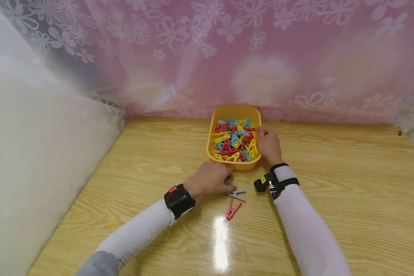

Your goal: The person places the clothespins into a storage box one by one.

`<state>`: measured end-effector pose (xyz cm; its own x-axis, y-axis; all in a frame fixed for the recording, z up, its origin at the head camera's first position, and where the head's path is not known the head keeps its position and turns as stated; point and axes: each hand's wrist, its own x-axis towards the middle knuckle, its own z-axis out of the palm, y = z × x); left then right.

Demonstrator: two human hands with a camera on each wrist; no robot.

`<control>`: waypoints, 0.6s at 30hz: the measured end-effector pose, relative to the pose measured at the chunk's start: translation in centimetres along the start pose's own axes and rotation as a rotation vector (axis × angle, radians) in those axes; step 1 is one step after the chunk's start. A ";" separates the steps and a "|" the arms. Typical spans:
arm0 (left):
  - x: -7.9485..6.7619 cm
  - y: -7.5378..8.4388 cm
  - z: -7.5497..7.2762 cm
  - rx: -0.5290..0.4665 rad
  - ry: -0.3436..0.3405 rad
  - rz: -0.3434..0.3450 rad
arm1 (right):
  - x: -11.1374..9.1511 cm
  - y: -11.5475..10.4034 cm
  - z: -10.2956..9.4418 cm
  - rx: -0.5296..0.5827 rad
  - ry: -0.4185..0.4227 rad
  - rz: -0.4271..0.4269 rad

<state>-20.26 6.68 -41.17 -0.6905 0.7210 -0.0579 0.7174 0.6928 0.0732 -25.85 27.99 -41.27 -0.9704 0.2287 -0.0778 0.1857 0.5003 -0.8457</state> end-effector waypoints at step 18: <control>-2.6 -0.1 -2.2 -0.125 0.077 -0.057 | -0.1 -0.1 0.0 -0.002 -0.003 0.018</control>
<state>-18.74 4.73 -38.86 -0.7386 0.6741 0.0108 0.6626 0.7229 0.1959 -25.74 27.87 -41.15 -0.9674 0.2349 -0.0945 0.2032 0.4976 -0.8433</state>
